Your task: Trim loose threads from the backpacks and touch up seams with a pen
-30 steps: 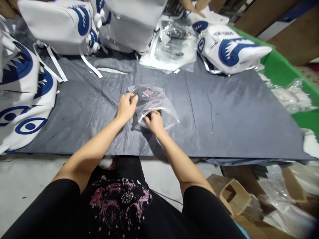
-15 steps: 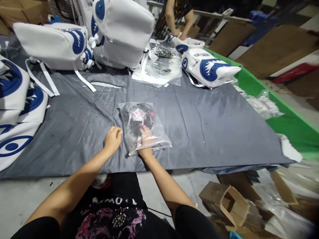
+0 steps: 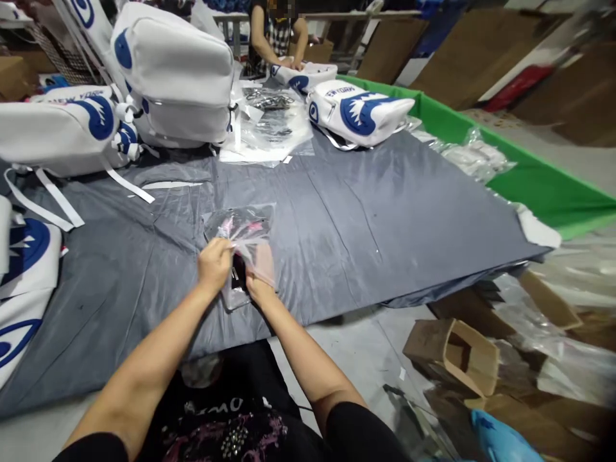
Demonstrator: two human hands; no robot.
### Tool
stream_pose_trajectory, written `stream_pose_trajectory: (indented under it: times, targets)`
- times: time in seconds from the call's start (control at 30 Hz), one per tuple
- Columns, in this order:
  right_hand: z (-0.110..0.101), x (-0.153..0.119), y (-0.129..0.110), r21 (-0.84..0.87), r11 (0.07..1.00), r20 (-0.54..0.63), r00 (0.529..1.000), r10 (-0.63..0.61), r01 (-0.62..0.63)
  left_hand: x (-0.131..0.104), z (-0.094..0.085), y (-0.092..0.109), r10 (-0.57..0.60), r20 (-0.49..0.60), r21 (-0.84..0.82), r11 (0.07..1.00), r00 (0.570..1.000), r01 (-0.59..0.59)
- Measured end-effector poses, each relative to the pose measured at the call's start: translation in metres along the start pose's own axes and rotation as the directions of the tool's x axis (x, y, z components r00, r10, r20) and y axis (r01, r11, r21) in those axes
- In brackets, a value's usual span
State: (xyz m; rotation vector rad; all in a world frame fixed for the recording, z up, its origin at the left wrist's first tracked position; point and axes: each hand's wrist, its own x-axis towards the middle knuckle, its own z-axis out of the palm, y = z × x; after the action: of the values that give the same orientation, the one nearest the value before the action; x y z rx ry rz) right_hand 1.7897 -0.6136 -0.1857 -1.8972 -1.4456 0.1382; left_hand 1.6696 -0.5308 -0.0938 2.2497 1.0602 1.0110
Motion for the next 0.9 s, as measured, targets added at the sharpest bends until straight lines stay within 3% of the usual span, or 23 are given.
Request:
stream_pose_trajectory:
  times: [0.07,0.1,0.13,0.2,0.23,0.27,0.3,0.37,0.43,0.5,0.57,0.6,0.63,0.7,0.77,0.8,0.83,0.9]
  targets:
    - [-0.001,0.021,-0.025,-0.009,0.994,0.028,0.994,-0.107,0.107,-0.014,-0.034,-0.012,-0.134,-0.245,-0.137,0.985,0.960,0.102]
    - [-0.001,0.033,-0.042,-0.016,0.987,0.049,0.986,-0.161,0.162,-0.022,-0.048,-0.017,-0.259,-0.343,-0.231,0.955,0.903,0.187]
    - [0.002,0.044,-0.062,-0.009,0.973,0.089,0.970,-0.227,0.229,-0.031,-0.059,-0.022,-0.423,-0.401,-0.365,0.887,0.813,0.281]
    - [0.010,0.058,-0.105,0.042,0.933,0.151,0.921,-0.359,0.357,-0.051,-0.074,-0.031,-0.721,-0.371,-0.647,0.653,0.585,0.394]
    - [0.016,0.061,-0.126,0.078,0.907,0.174,0.890,-0.421,0.414,-0.063,-0.078,-0.036,-0.814,-0.311,-0.742,0.530,0.491,0.410]
    - [0.023,0.059,-0.145,0.117,0.877,0.197,0.855,-0.480,0.466,-0.075,-0.081,-0.040,-0.873,-0.243,-0.797,0.429,0.424,0.426]
    - [0.030,0.054,-0.159,0.155,0.843,0.229,0.811,-0.539,0.516,-0.087,-0.084,-0.045,-0.904,-0.183,-0.815,0.359,0.385,0.455]
    - [0.046,0.036,-0.174,0.226,0.778,0.294,0.720,-0.629,0.586,-0.113,-0.088,-0.053,-0.926,-0.120,-0.784,0.309,0.358,0.538]
    - [0.060,0.015,-0.173,0.274,0.744,0.340,0.662,-0.668,0.609,-0.135,-0.092,-0.059,-0.931,-0.090,-0.717,0.308,0.355,0.625]
    - [0.071,-0.002,-0.163,0.288,0.746,0.375,0.646,-0.665,0.600,-0.152,-0.096,-0.064,-0.929,-0.118,-0.659,0.337,0.350,0.672]
    - [0.076,-0.013,-0.154,0.273,0.768,0.423,0.645,-0.637,0.580,-0.164,-0.100,-0.066,-0.911,-0.234,-0.613,0.409,0.339,0.676]
    - [0.076,-0.016,-0.151,0.261,0.777,0.446,0.643,-0.623,0.573,-0.167,-0.101,-0.066,-0.870,-0.343,-0.552,0.491,0.353,0.674]
    - [0.075,-0.018,-0.149,0.243,0.786,0.466,0.642,-0.609,0.568,-0.169,-0.104,-0.065,-0.791,-0.468,-0.437,0.595,0.395,0.674]
    - [0.071,-0.019,-0.149,0.196,0.799,0.495,0.646,-0.581,0.569,-0.169,-0.109,-0.063,-0.538,-0.629,-0.088,0.766,0.561,0.636]
    - [0.067,-0.015,-0.151,0.144,0.810,0.518,0.654,-0.552,0.569,-0.164,-0.117,-0.061,-0.346,-0.569,0.178,0.834,0.746,0.522]
    - [0.066,-0.011,-0.153,0.119,0.816,0.531,0.658,-0.534,0.566,-0.159,-0.122,-0.060,-0.305,-0.513,0.227,0.853,0.803,0.469]
    - [0.066,-0.006,-0.154,0.095,0.821,0.541,0.663,-0.517,0.563,-0.153,-0.127,-0.060,-0.285,-0.479,0.236,0.869,0.831,0.434]
    - [0.071,0.006,-0.157,0.058,0.838,0.537,0.691,-0.484,0.542,-0.139,-0.136,-0.061,-0.267,-0.499,0.207,0.887,0.824,0.412]
